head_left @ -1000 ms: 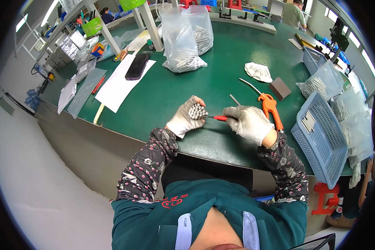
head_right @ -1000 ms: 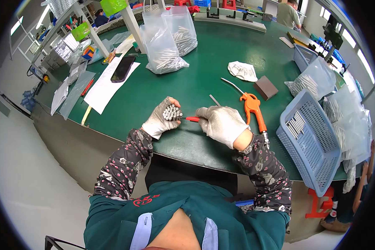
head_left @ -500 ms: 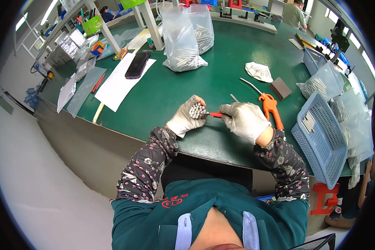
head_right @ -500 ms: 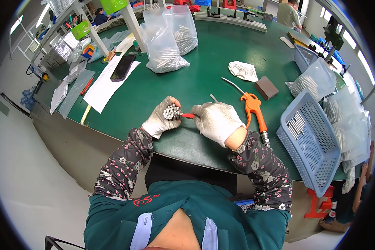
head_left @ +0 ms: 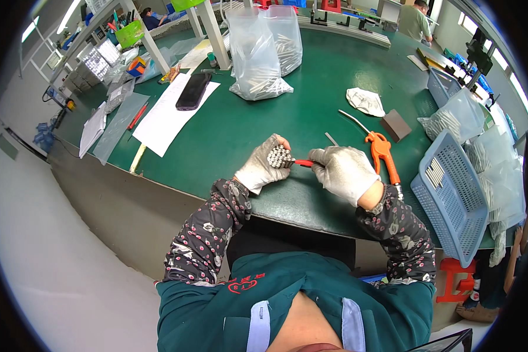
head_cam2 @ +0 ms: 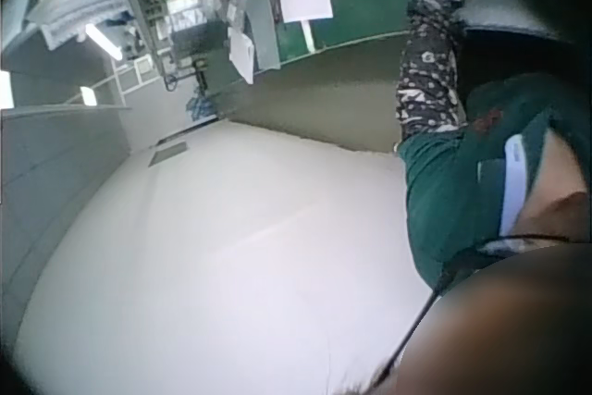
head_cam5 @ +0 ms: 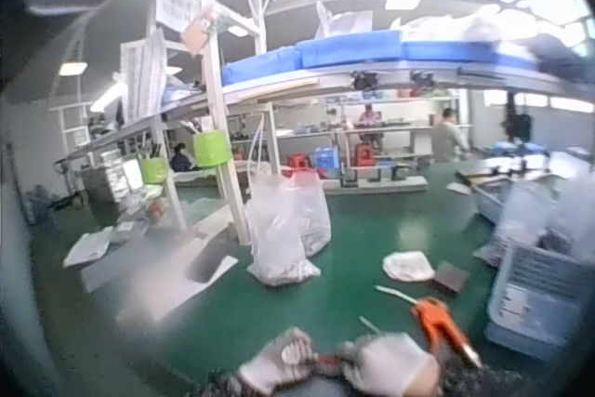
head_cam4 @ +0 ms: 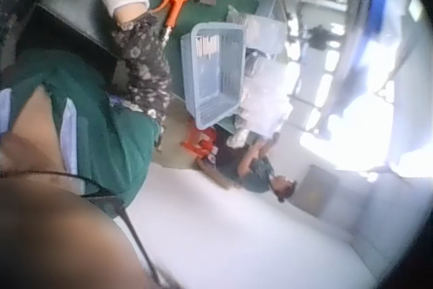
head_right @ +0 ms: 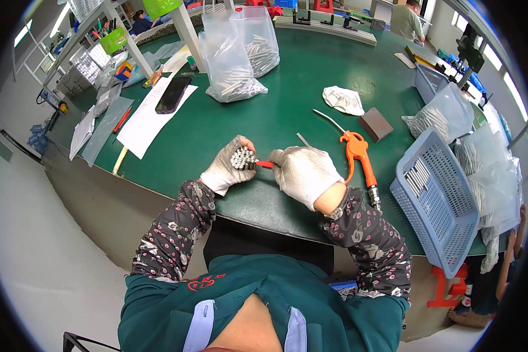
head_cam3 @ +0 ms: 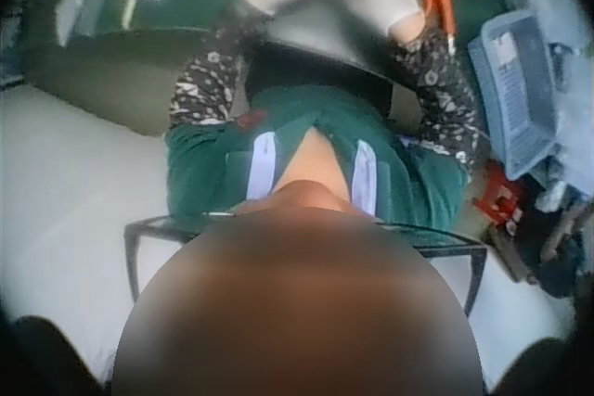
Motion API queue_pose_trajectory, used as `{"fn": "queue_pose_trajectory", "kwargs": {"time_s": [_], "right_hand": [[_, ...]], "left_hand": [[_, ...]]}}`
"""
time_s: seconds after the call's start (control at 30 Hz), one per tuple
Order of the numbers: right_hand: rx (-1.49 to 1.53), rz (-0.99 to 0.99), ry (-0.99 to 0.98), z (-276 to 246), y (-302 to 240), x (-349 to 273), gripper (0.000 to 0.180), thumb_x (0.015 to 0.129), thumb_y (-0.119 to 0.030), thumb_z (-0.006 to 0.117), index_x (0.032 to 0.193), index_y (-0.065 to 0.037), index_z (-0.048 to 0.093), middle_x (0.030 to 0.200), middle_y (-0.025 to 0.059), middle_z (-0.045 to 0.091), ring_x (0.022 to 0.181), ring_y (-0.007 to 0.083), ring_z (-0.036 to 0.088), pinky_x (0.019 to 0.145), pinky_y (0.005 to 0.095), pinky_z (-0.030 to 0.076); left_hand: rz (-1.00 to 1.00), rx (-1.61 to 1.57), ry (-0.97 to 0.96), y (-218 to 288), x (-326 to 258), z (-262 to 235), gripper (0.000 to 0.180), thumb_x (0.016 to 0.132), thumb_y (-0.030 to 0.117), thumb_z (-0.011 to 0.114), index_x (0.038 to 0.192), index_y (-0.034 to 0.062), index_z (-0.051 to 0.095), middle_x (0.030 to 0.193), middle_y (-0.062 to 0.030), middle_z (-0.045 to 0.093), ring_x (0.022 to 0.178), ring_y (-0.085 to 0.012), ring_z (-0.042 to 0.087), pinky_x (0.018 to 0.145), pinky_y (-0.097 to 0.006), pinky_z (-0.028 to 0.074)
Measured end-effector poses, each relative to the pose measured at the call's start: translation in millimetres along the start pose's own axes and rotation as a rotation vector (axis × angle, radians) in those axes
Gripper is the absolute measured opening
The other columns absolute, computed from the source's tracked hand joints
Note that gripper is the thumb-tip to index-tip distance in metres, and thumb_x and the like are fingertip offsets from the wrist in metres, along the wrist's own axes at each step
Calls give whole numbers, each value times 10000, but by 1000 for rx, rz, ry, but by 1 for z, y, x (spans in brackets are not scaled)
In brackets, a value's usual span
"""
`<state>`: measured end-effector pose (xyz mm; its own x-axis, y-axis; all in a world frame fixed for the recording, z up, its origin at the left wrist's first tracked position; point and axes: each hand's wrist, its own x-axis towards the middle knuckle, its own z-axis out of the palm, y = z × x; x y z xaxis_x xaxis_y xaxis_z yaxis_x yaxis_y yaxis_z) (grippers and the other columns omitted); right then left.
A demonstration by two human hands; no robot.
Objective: Inspecting and assembling small metal pins into a circular holder at a workstation.
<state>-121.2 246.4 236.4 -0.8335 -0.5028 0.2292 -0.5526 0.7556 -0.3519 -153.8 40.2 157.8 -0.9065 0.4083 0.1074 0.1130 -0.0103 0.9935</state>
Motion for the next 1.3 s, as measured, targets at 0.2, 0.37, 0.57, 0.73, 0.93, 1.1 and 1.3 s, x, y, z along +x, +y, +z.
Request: {"fn": "queue_pose_trajectory", "kwargs": {"time_s": [0.2,0.37,0.57,0.73,0.93,1.1,1.3], "right_hand": [[-39,7,25,3,-4,-4,173,799,-173,555,921,-88,644,710,115,599,692,306,594,627,410,469],[-100,-1,46,5,-11,-7,139,797,-163,551,891,-90,624,685,110,580,673,302,591,597,408,465],[-217,12,128,13,-18,-14,118,784,-142,550,883,-79,559,675,108,551,649,290,588,561,406,454],[-251,-24,199,19,-18,-18,124,776,-138,563,883,-77,547,674,102,540,652,277,578,552,392,449],[-281,-50,267,22,-17,-21,125,784,-157,577,882,-85,548,673,91,537,653,270,575,548,388,447],[-214,10,214,18,-13,-24,119,803,-177,574,885,-93,554,640,81,542,623,268,581,532,390,443],[-205,-6,170,17,-12,-21,115,806,-173,568,878,-85,553,613,88,541,602,274,583,525,393,440]], "left_hand": [[31,23,10,-3,0,0,486,616,-134,675,991,102,475,903,31,500,832,-70,529,744,-216,464],[13,28,12,-2,1,0,482,615,-132,678,985,102,477,901,33,499,838,-67,528,743,-214,462],[17,33,14,0,1,1,465,620,-119,685,976,99,479,880,36,499,833,-63,526,741,-208,458],[0,31,3,1,1,0,450,624,-110,687,969,94,482,887,37,493,827,-61,518,738,-207,455],[38,91,4,-3,1,-1,448,626,-109,686,969,94,482,886,36,488,827,-57,513,740,-205,455],[56,31,31,-2,1,1,420,615,-62,694,943,95,483,826,39,496,770,-54,504,693,-208,450],[35,51,24,-5,1,0,451,627,-114,682,970,94,476,886,31,492,827,-61,517,730,-201,468]]}}
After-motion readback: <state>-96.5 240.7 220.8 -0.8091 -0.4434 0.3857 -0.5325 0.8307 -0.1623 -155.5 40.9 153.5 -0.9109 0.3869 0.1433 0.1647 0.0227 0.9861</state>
